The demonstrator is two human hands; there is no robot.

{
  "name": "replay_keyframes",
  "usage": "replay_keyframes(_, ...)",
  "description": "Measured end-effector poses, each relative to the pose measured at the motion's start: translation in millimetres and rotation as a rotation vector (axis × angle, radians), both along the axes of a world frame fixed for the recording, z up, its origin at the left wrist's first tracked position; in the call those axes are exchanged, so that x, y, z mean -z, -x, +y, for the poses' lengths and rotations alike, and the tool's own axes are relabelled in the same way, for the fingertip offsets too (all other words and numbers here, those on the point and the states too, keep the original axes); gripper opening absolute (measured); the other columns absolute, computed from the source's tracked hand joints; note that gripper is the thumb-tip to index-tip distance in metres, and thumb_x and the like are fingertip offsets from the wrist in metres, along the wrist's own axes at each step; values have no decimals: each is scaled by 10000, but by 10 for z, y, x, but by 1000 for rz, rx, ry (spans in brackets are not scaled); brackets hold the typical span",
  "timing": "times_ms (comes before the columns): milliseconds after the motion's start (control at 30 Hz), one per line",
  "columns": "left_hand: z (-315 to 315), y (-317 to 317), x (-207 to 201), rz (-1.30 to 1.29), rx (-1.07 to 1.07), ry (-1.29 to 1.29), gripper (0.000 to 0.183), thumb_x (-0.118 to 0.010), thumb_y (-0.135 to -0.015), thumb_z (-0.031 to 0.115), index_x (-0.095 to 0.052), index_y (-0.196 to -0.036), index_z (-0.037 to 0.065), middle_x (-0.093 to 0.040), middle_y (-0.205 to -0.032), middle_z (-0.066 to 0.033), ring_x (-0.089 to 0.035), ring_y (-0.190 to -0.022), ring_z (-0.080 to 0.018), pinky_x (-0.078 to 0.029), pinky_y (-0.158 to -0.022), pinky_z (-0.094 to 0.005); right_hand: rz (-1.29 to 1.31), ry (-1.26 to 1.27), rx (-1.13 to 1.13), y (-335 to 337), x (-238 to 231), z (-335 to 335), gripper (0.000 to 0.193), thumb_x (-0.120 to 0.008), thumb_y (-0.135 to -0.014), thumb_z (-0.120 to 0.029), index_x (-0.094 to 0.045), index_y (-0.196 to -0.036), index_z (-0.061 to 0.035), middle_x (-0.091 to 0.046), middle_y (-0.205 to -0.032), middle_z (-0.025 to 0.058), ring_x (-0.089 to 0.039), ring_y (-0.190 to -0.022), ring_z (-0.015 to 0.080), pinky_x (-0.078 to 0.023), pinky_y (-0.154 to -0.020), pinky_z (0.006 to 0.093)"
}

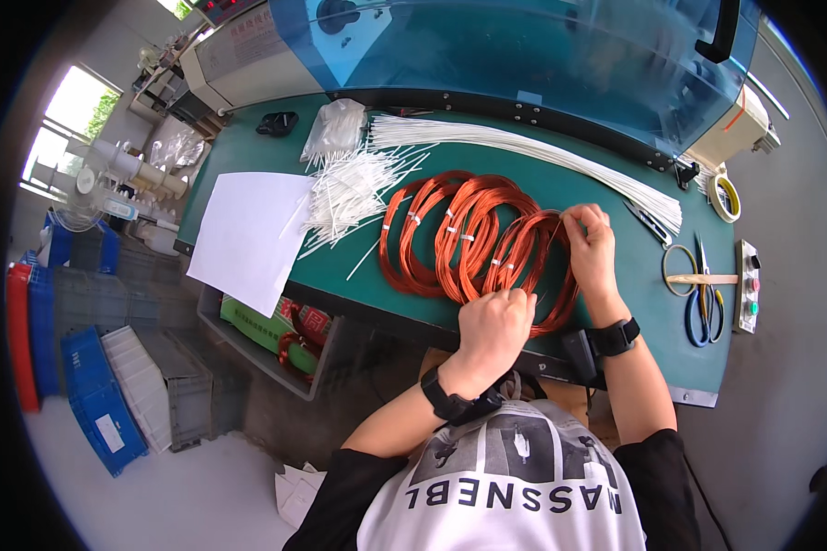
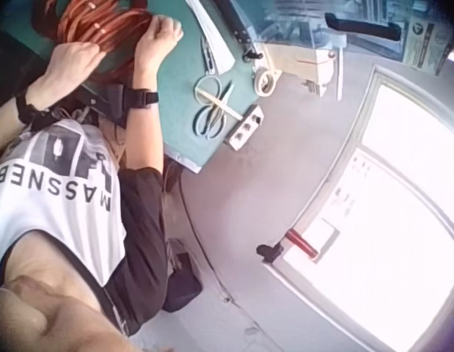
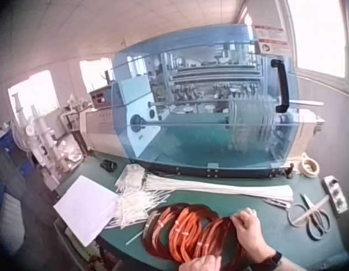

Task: Winding copper wire into multiple coils using a machine and securing them with plastic ties.

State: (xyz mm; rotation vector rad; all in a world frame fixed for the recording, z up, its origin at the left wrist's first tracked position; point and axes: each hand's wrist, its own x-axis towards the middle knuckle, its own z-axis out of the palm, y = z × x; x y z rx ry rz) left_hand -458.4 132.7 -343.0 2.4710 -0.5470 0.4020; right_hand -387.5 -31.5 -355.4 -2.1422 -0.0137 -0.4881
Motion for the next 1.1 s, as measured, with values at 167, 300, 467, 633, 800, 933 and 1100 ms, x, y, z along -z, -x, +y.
replay_keyframes(167,161,-85,-33,-9,10,-43,220,-670,-792,167,-547,-644,60,-570,-589,-79,-605,-553,-231,-481,-484,-336,-151,-176,143,453,-269,210,201,-552,-835,43,-595,-1028,7,-582,-1004,155,-536,-942,311,-451,-803,341)
replay_keyframes(300,235,-151,-75,-40,-33,-16,256,-669,-800,157,-508,-624,65,-534,-564,-78,-580,-533,-248,-437,-448,-351,-290,95,100,703,-510,400,143,-535,-842,54,-583,-975,36,-610,-1014,156,-562,-951,285,-441,-848,336)
replay_keyframes(467,297,-179,-126,-41,-33,-7,262,-668,-804,163,-504,-625,64,-516,-561,-72,-566,-529,-249,-430,-449,-360,-161,-89,43,719,-596,443,197,-531,-880,-21,-569,-1065,35,-601,-1063,153,-576,-975,283,-448,-859,351)
replay_keyframes(633,595,-429,-144,-24,-196,197,146,-620,-852,192,-575,-798,63,-554,-772,-87,-582,-708,-290,-469,-596,-396,584,-1052,5,473,-440,532,439,-486,-956,-263,-450,-1230,78,-568,-1155,181,-567,-1054,237,-466,-883,349)
replay_keyframes(800,969,-896,33,28,-343,-110,162,-540,-867,117,-615,-971,18,-610,-930,-139,-581,-862,-331,-466,-760,-412,691,-1244,-138,200,-311,680,432,-523,-933,-306,-479,-1191,37,-571,-1165,175,-567,-1038,231,-456,-868,361)
replay_keyframes(933,863,-1011,-29,30,-189,149,154,-527,-864,100,-624,-943,11,-621,-895,-145,-587,-845,-338,-467,-750,-417,777,-1453,-250,-64,-212,903,326,-545,-925,-333,-534,-1121,-73,-628,-1066,79,-598,-936,184,-464,-823,349)
replay_keyframes(1100,982,-973,-12,98,-342,16,155,-522,-866,109,-630,-930,18,-647,-881,-162,-605,-845,-351,-475,-741,-419,756,-1522,-197,-126,-163,1057,316,-440,-968,-371,-553,-1103,-108,-640,-1017,44,-610,-921,193,-497,-798,369)
